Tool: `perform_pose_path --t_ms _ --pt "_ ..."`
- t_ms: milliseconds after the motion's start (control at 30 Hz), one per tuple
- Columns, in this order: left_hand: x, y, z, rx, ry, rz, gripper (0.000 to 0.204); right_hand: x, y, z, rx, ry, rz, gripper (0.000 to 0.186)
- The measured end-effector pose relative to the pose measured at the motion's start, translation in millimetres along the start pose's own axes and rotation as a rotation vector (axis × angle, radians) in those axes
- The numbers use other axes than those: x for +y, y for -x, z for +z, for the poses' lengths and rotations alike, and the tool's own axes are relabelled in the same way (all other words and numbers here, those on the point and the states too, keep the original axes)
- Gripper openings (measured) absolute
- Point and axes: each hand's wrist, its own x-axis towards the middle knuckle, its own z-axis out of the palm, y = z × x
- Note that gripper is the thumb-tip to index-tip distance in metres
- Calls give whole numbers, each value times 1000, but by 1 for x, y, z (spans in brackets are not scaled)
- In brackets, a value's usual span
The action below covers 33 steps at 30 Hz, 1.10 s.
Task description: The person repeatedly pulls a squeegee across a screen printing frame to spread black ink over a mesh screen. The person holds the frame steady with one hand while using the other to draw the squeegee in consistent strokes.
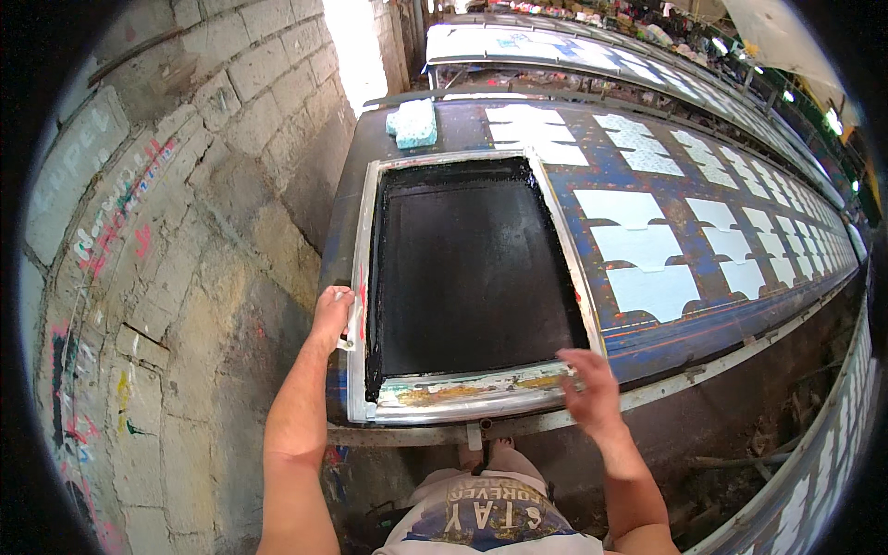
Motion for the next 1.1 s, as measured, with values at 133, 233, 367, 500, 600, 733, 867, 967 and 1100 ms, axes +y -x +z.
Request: perform_pose_path --t_ms 133,233,367,500,600,733,867,967,1100 --pt "1 -11 -9 -94 -241 1 23 -40 -6 17 -355 63 -379 49" --pt "2 -25 -13 -115 -379 59 26 -52 -10 26 -441 178 -404 58" --pt "-10 -37 -3 28 -505 265 22 -48 -16 30 -502 222 -437 65" --pt "-19 -30 -3 51 -318 200 16 -46 -30 31 -561 208 -458 59" --pt "-12 -27 -3 43 -200 53 25 -53 -46 27 -538 245 -496 55" --pt "-1 -25 -2 -13 -229 -21 31 -73 -70 32 -405 214 -462 50" --pt "-4 -25 -3 -38 -195 4 37 -95 -79 58 -467 263 -356 43" --pt "-10 -33 -5 25 -343 177 40 -104 -80 70 -561 343 -320 37" --pt "-23 -42 -7 8 -294 133 43 -116 -71 76 -499 400 -354 37"
